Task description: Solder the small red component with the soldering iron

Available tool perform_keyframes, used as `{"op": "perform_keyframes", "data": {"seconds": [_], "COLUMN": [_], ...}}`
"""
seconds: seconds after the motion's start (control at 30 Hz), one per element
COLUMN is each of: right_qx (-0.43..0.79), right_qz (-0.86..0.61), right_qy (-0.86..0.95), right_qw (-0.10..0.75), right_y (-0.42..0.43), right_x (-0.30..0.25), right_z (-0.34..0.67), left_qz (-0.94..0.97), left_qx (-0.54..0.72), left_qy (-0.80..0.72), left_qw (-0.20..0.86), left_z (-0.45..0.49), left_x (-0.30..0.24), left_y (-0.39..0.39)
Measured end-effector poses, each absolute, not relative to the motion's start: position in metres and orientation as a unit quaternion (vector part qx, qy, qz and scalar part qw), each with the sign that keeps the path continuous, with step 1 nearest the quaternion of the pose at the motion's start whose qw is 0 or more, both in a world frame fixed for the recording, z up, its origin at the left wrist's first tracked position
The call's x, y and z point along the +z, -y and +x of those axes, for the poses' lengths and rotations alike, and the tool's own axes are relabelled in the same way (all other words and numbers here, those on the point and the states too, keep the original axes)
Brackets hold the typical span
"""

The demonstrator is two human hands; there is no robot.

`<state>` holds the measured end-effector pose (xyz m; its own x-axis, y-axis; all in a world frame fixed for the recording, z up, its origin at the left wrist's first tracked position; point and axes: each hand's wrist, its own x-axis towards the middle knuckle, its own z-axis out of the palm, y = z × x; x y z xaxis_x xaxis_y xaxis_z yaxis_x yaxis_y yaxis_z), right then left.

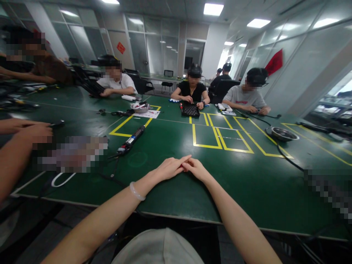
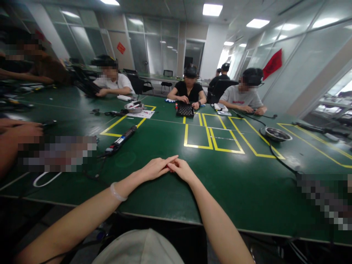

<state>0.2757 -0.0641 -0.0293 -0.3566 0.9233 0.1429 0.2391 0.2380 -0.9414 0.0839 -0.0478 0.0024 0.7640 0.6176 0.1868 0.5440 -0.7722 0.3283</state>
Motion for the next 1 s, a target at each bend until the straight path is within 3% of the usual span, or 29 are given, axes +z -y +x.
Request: {"op": "perform_keyframes", "data": {"seconds": [0.1,0.43,1.0], "right_qx": [0.429,0.430,0.409], "right_qz": [-0.437,-0.432,-0.428], "right_qy": [0.702,0.692,0.703], "right_qw": [0.364,0.387,0.395], "right_y": [0.064,0.063,0.063], "right_x": [-0.032,-0.031,-0.031], "right_z": [0.275,0.277,0.278], "left_qz": [0.933,0.908,0.901], "left_qx": [0.132,0.178,0.192], "left_qy": [-0.314,-0.321,-0.328], "left_qw": [0.111,0.203,0.210], "left_z": [0.084,0.078,0.074], "left_x": [0.002,0.007,-0.004], "left_y": [0.049,0.045,0.037]}}
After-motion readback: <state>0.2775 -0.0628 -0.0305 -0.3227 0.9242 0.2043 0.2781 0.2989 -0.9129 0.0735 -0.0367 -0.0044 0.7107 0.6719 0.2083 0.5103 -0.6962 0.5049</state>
